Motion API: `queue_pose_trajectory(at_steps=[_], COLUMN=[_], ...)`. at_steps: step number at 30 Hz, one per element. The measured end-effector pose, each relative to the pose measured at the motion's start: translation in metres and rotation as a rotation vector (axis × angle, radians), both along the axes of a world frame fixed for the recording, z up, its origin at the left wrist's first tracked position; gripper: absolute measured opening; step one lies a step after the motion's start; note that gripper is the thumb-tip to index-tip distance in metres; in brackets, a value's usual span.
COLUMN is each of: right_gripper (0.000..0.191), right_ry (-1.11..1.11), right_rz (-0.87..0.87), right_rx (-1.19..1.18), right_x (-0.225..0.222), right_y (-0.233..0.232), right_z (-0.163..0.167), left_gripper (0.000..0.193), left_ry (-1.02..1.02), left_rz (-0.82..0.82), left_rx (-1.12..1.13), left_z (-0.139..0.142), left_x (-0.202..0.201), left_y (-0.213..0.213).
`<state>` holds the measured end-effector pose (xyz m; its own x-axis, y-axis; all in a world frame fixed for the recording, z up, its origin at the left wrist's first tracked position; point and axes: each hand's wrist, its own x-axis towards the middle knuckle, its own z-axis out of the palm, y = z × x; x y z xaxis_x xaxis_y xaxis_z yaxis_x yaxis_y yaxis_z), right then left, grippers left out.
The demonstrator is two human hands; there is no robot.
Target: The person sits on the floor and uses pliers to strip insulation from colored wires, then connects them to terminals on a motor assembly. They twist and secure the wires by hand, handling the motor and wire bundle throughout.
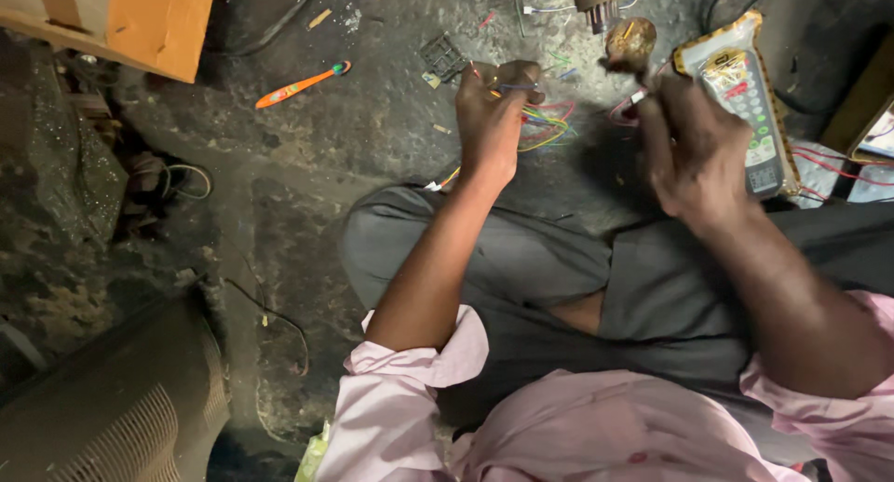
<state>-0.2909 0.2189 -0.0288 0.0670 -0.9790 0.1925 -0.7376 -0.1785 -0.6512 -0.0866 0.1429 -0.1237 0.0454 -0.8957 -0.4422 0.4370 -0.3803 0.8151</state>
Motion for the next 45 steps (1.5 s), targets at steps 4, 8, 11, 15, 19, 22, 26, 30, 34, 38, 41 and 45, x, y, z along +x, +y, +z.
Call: queue_pose_trajectory(at_steps=[4, 8, 11, 15, 19, 22, 26, 30, 34, 38, 41, 45], right_gripper=[0.015, 0.034, 0.061, 0.077, 0.059, 0.020, 0.036, 0.038, 0.031, 0.030, 0.028, 0.025], right_ry=[-0.088, -0.125, -0.208, -0.179, -0.403, -0.356, -0.449, -0.682, -0.662, -0.725, -0.717, -0.153], right_rz=[0.229, 0.483, 0.604, 0.572, 0.332, -0.151, -0.360, -0.340, -0.293, -0.313, -0.325, -0.223], right_rx=[-0.171, -0.187, -0.142, -0.040, 0.130, 0.059, 0.172, 0.193, 0.196, 0.249, 0.311, 0.185], right_x=[0.009, 0.029, 0.043, 0.048, 0.042, 0.047, 0.035, 0.015, 0.012, 0.013, 0.013, 0.016], right_y=[0.004, 0.011, 0.014, 0.017, 0.027, 0.031, 0.017, 0.001, -0.003, -0.007, -0.008, -0.006], right_z=[0.008, 0.015, 0.015, 0.004, -0.009, -0.022, -0.039, -0.047, -0.043, -0.035, -0.033, -0.033], left_gripper=[0.020, 0.020, 0.018, 0.019, 0.017, 0.016, 0.022, 0.019, 0.022, 0.031, 0.019, 0.018], left_ry=[-0.084, -0.089, 0.005, 0.237, 0.325, 0.305, 0.302, 0.296, 0.288, 0.073, 0.038, 0.079], left_rz=[0.030, -0.067, -0.186, -0.300, -0.222, -0.122, -0.184, -0.282, -0.327, -0.517, -0.619, -0.450], left_rx=[-0.030, -0.005, 0.080, 0.055, 0.095, 0.186, 0.054, 0.045, -0.037, -0.206, -0.152, -0.166], left_z=[0.001, 0.006, 0.010, 0.013, 0.015, 0.017, 0.020, 0.021, 0.016, 0.006, -0.002, -0.006], left_x=[0.002, 0.004, 0.001, -0.005, -0.006, -0.006, -0.008, -0.013, -0.014, -0.012, -0.013, -0.012], left_y=[-0.002, 0.002, 0.006, 0.008, 0.008, 0.007, 0.008, 0.011, 0.014, 0.020, 0.024, 0.020])
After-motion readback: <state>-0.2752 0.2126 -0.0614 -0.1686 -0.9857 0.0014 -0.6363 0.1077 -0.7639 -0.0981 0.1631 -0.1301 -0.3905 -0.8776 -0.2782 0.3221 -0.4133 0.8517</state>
